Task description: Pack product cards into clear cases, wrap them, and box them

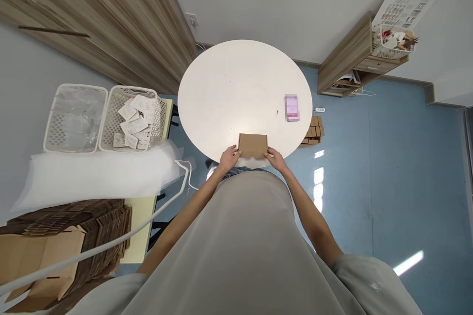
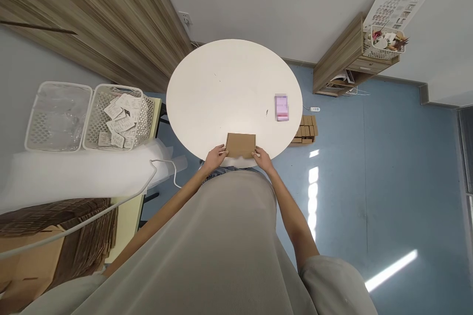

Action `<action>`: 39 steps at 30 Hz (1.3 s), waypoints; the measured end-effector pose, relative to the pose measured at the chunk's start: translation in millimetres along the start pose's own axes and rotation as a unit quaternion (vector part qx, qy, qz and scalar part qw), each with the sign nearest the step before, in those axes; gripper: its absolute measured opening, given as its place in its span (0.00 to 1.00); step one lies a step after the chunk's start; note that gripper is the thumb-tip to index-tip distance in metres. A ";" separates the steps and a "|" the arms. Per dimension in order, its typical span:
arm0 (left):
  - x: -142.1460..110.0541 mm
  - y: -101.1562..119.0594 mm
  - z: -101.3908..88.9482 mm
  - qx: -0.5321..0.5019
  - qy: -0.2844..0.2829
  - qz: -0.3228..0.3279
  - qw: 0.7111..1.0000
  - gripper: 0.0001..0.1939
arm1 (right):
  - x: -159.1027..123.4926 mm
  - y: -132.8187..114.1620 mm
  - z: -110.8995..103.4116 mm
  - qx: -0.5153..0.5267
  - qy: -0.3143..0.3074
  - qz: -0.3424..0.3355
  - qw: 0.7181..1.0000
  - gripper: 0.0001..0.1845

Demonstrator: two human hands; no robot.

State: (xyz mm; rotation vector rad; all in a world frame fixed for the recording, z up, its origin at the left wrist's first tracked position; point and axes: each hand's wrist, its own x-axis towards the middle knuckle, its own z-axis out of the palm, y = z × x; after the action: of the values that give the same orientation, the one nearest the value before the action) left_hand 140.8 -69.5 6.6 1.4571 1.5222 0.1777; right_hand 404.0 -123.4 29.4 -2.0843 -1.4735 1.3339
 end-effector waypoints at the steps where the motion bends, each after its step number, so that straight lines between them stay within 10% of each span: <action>1: -3.3 2.7 -4.3 -0.007 0.009 0.005 1.000 0.19 | -1.1 -0.5 -3.8 0.027 0.007 -0.008 1.000 0.21; 14: 12.2 11.6 -16.5 -0.129 0.044 0.028 0.990 0.27 | 24.4 7.6 -14.6 0.244 0.022 -0.018 0.969 0.33; 39: 36.3 13.5 -20.3 -0.183 0.034 -0.007 0.982 0.22 | 52.2 28.5 10.6 0.245 0.072 -0.059 0.965 0.33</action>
State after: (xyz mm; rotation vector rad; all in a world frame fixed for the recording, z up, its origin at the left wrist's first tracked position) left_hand 143.1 -25.8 6.8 1.1558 1.4622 0.4787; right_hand 416.2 -95.0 -22.4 -1.7056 -1.0535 1.3055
